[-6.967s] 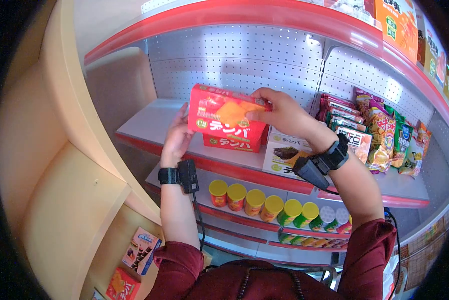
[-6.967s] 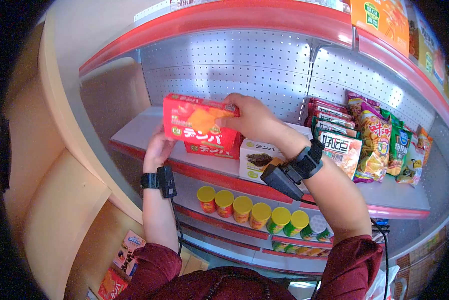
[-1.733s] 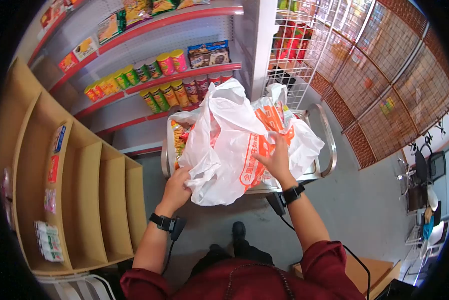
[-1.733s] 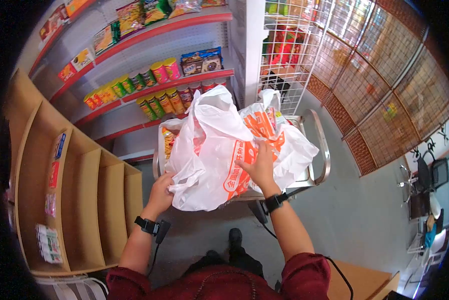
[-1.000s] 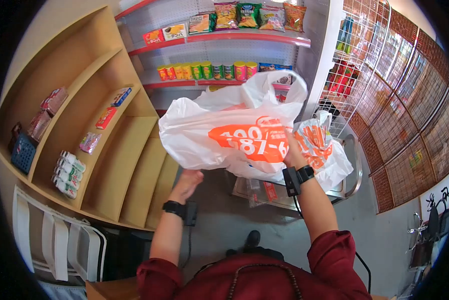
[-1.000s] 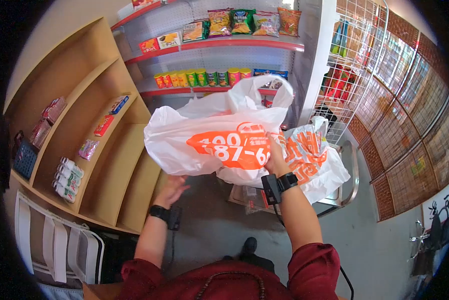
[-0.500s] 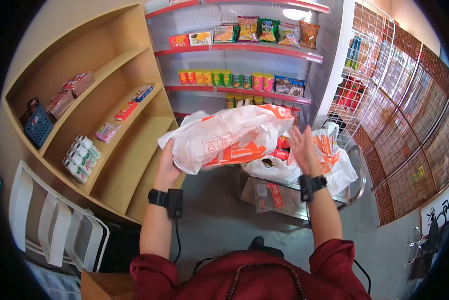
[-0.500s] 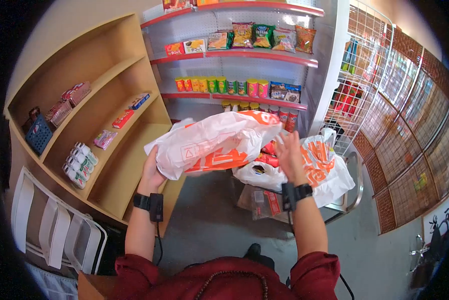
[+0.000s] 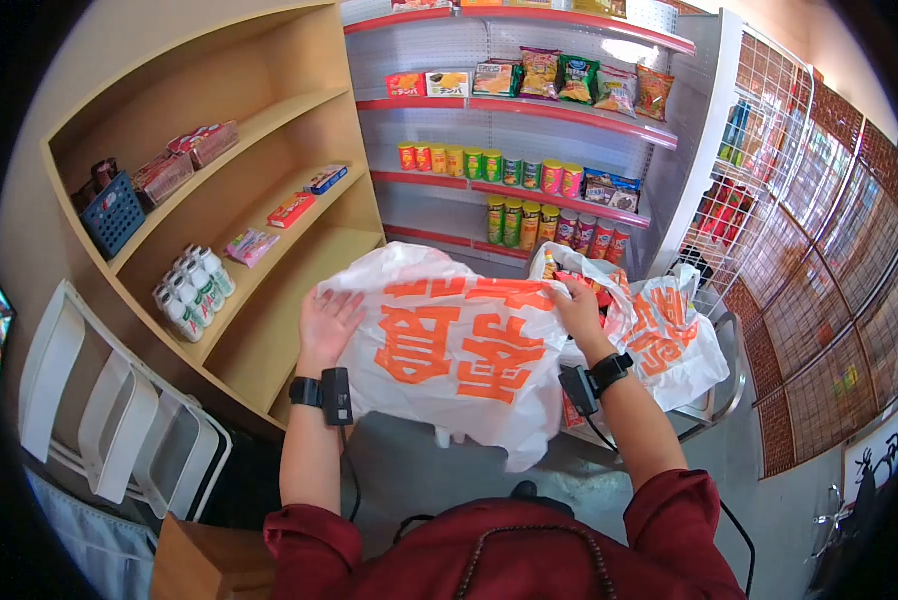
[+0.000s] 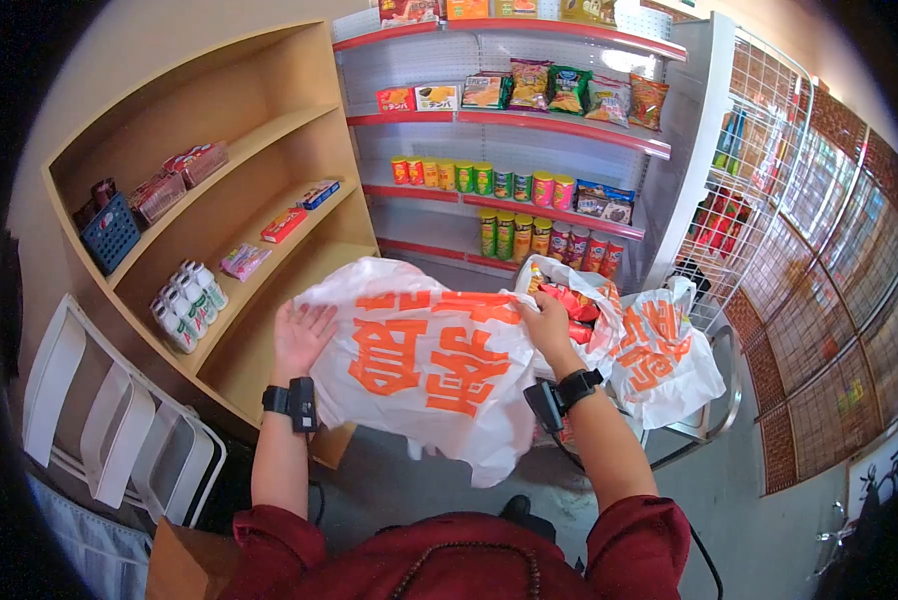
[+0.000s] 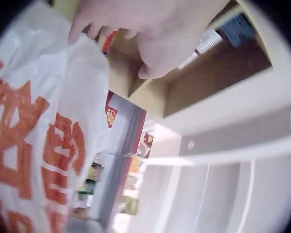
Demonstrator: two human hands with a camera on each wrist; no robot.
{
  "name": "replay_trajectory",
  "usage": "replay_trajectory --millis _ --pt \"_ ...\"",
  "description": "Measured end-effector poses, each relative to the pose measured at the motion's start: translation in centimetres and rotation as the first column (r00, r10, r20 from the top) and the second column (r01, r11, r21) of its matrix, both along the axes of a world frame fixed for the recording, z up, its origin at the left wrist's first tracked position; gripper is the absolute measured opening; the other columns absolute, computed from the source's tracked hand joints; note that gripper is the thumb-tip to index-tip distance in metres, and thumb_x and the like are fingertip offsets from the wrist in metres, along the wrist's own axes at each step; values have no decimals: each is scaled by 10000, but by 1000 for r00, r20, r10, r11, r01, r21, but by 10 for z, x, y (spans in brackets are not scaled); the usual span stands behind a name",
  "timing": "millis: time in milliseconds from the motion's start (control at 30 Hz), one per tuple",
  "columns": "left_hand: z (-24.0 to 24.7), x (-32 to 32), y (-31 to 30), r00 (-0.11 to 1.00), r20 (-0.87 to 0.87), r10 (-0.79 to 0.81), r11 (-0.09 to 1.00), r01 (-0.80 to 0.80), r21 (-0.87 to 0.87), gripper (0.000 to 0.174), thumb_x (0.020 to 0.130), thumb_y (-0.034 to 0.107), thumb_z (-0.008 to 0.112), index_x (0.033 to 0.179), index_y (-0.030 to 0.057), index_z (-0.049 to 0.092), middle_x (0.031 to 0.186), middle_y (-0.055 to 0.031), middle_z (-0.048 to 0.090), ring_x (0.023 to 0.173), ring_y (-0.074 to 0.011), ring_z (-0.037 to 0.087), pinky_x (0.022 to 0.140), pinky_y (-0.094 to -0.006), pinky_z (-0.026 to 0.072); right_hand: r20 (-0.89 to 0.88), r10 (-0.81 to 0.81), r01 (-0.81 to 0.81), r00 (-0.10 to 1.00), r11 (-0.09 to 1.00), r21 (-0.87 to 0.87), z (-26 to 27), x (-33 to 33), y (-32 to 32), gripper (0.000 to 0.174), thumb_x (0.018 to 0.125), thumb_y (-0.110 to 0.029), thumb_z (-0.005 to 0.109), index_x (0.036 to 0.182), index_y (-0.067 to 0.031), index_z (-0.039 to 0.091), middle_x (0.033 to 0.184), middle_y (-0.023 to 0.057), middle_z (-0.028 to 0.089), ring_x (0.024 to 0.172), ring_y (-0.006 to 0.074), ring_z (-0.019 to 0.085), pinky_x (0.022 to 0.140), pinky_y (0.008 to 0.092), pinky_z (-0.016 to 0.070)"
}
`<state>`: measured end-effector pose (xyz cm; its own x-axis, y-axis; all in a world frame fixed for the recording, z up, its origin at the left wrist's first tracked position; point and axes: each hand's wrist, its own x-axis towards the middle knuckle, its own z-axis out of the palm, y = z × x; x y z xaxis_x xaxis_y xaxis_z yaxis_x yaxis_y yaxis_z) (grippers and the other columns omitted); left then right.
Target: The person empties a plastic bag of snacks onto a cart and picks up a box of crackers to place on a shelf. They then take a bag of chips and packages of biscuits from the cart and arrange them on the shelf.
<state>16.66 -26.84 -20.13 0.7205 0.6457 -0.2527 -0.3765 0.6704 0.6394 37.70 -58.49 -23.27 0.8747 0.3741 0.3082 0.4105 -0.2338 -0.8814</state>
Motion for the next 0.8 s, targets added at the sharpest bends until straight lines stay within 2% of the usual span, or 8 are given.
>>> replay_trajectory --millis 67,100,133,333,467,700,767,800 --pt "1 -2 1 994 -100 36 994 -25 106 506 815 380 476 1220 93 384 1286 -105 382 1175 -263 386 937 -469 312 41 68 -72 997 990 120 5 -4 2 88 750 -79 601 806 -21 566 743 23 571 706 110 541 598 241 417" --pt "-7 4 2 921 -93 378 676 -206 707 559 768 350 548 1238 102 374 1301 -153 342 1182 -292 368 955 -457 289 40 69 -74 997 990 119 3 -5 2 88 750 -79 601 806 -21 566 743 23 571 706 110 541 598 241 417" --pt "-10 8 1 782 130 609 30 -187 982 628 721 320 619 1256 112 364 1316 -200 302 1189 -320 350 973 -445 266 41 238 -241 970 951 194 -1 -6 3 96 740 -31 594 804 -36 522 798 18 553 785 111 535 650 234 416" --pt "22 18 -54 821 -490 292 -503 568 652 494 730 281 610 1181 135 472 1129 -143 523 1137 -307 412 1011 -493 142 -86 572 -537 816 804 255 33 -42 0 218 699 104 549 806 -60 453 856 -2 500 937 118 508 801 232 403" --pt "2 32 -37 771 -610 186 -403 626 668 254 759 253 550 975 130 603 952 -128 592 955 -290 531 917 -548 244 56 427 -430 903 896 109 40 -28 -32 205 683 94 570 812 -45 491 833 -9 500 809 92 479 739 218 396" --pt "1 40 -23 936 -145 321 -208 219 953 195 831 182 504 822 7 591 797 -130 597 733 -269 574 717 -324 439 81 196 -166 977 945 -280 30 -9 -93 218 681 55 593 888 -7 614 891 59 607 864 154 561 756 257 440" --pt "-12 41 -40 870 -428 -243 131 467 875 330 760 239 609 1018 41 555 941 -137 591 876 -297 557 788 -383 431 11 144 -143 990 989 -37 29 -21 -90 206 685 52 584 875 -12 631 868 60 615 838 151 567 743 258 447" --pt "-29 45 -49 895 -385 -227 -28 389 921 491 718 277 651 1127 69 478 988 -137 580 931 -296 543 848 -385 403 41 154 -155 987 988 22 29 -26 -86 225 679 68 570 877 -16 637 861 57 610 821 144 563 735 250 443"
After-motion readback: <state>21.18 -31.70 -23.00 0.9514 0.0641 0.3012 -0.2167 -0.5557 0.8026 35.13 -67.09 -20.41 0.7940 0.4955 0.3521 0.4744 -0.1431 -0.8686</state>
